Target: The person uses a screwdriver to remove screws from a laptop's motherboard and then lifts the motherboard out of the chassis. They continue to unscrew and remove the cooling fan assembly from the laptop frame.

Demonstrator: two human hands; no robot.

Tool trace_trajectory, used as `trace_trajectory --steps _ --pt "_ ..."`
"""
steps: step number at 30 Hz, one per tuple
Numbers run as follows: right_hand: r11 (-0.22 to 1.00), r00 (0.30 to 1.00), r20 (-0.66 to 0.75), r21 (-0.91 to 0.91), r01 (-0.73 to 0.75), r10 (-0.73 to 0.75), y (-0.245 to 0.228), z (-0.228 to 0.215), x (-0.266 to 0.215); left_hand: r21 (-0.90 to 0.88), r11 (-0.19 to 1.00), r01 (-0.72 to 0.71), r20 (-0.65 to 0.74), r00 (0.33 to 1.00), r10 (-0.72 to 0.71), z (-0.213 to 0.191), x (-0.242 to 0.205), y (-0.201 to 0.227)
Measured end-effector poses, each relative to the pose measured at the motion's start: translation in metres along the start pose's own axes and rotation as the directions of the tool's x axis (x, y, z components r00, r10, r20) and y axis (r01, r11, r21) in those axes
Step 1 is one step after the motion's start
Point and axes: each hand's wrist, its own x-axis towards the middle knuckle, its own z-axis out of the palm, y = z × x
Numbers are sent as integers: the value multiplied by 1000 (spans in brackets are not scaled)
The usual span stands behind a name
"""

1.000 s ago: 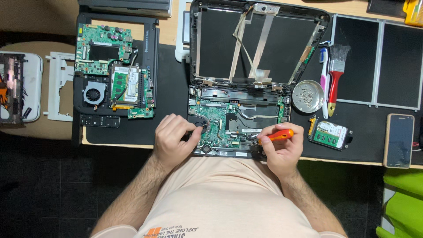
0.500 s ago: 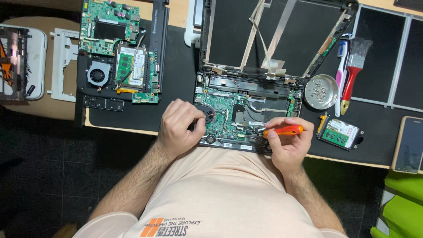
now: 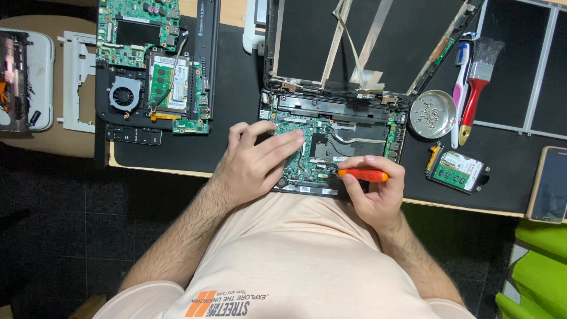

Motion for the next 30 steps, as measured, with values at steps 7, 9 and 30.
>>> trace_trajectory --steps 7,9,30 --pt "1000 999 30 -14 15 -15 -5 7 -1 -45 999 9 -17 1000 -10 13 -9 -9" --pt "998 996 76 -26 54 -52 -4 11 1 -47 998 34 -46 998 -36 16 -10 -10" --pt "987 972 234 -153 55 -18 -43 -3 28 -104 992 65 -167 983 -82 15 -11 -8"
